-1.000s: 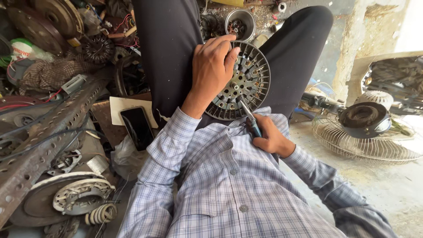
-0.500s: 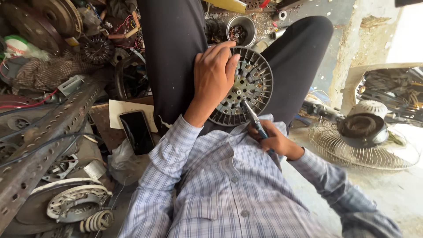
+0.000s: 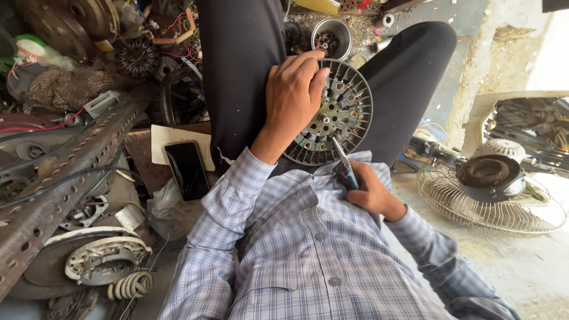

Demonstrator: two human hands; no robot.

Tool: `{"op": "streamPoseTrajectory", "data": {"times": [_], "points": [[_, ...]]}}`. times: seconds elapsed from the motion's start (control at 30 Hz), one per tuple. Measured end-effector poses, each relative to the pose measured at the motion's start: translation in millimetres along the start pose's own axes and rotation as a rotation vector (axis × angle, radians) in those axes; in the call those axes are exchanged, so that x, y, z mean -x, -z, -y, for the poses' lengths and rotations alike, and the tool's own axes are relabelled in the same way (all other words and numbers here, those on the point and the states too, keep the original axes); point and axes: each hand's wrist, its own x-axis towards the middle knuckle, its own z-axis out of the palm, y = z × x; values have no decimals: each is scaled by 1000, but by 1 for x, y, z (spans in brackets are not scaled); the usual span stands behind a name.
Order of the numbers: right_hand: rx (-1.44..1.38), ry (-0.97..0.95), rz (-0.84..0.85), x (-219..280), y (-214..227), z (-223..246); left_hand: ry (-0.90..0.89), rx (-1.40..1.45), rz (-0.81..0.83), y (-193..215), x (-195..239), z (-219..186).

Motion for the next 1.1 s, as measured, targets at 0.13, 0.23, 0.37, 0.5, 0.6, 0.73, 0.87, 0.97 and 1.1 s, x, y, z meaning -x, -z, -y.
{"op": "streamPoseTrajectory", "data": {"times": [0.13, 0.23, 0.37, 0.5, 0.6, 0.73, 0.87, 0.97, 1.1], "points": [[-75, -12, 18, 1, 8, 0, 13, 0, 21, 3, -1, -3], [63, -78, 10, -3, 6, 12, 11, -17, 18, 3, -1, -5], [407, -43, -143, -4, 9, 28, 28, -47, 0, 2, 1, -5], [583, 335, -336, -6, 13, 29, 58, -81, -10, -2, 2, -7], [352, 341, -325, 3, 25, 18, 71, -78, -30, -2, 2, -8], [-372, -73, -201, -2, 62, 2, 84, -79, -31, 4, 5, -17], [-1104, -206, 152, -48, 116, -13, 62, -82, -30, 14, 10, -22], [-1176, -324, 173, -69, 133, -21, 150, -87, 10, 19, 14, -23], [-1187, -379, 175, -73, 134, -17, 154, -118, 28, 27, 12, -27]]}}
